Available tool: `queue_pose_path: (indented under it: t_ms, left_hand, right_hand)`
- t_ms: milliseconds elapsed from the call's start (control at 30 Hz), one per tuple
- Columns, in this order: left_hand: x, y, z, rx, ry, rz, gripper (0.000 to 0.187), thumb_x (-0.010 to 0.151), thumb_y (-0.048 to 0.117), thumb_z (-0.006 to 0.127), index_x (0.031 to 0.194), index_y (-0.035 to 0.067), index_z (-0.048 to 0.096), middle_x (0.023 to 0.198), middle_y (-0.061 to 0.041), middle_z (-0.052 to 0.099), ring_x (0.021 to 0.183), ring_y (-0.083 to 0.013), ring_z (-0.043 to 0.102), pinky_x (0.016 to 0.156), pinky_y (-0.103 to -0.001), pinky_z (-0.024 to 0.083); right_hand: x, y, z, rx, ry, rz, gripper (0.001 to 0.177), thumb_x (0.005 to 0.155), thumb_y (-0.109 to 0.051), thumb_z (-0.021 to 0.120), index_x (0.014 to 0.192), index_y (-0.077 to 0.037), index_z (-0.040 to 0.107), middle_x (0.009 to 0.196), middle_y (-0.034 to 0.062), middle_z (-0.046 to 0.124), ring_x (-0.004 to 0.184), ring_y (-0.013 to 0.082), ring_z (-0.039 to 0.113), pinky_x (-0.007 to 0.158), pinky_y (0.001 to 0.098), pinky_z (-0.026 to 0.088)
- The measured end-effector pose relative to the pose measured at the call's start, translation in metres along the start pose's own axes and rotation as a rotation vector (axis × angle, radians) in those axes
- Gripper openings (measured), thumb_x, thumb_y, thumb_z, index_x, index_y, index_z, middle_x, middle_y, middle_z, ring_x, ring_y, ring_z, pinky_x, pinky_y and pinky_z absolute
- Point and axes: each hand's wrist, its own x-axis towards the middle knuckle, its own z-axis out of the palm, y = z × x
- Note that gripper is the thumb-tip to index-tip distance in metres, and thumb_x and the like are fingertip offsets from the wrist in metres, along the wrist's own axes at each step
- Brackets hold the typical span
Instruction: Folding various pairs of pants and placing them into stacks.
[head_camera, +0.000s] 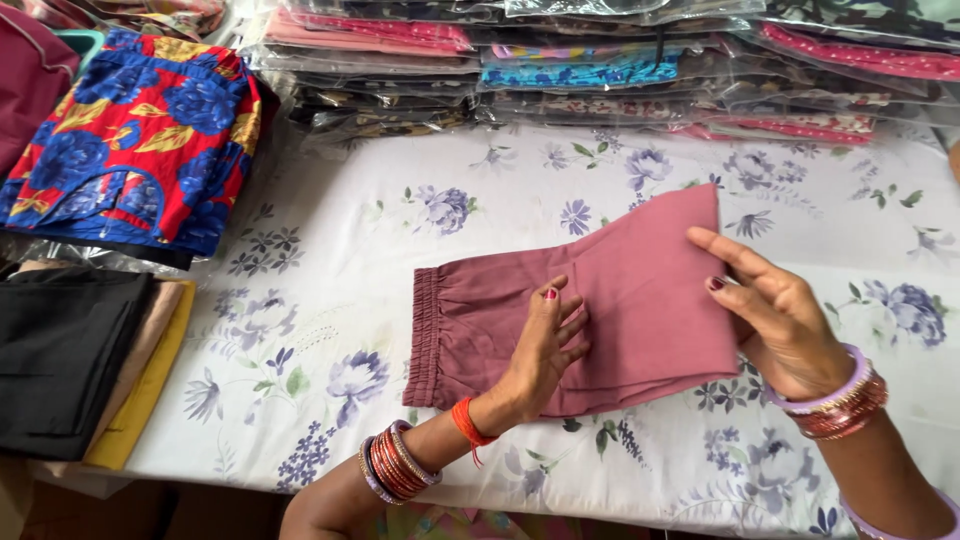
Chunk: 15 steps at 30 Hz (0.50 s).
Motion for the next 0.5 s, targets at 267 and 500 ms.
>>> queue_pose_path:
  t_ms: [267,500]
  left_hand:
    - [-0.022,-0.038,-0.031,-0.079,0.003,-0.039,0.075,0.102,0.062,0.041,0.155,0.01,0.033,0.151,-0.015,0.046,0.137,-0.027,0.048,0.115,-0.042,0.04]
    - [-0.059,-0.049,-0.043,-0.245,0.175,-0.163,0.049,0.104,0.043,0.043,0.137,0.007,0.053,0.129,-0.006,0.061,0.118,-0.0201,0.059,0.105,-0.039,0.05]
  right_hand:
    - [0.026,0.006,0.081,0.065,-0.351,0.053,0.072,0.097,-0.023,0.066,0.16,-0.002,0.04,0.103,0.0014,0.062,0.094,0.0118,0.065,0.085,0.038,0.064]
    - [0.06,0.047,0.156,-0.171,-0.472,0.128,0.069,0.092,-0.024,0.063,0.154,-0.006,0.037,0.143,0.0009,0.058,0.11,0.0139,0.068,0.088,0.0361,0.063]
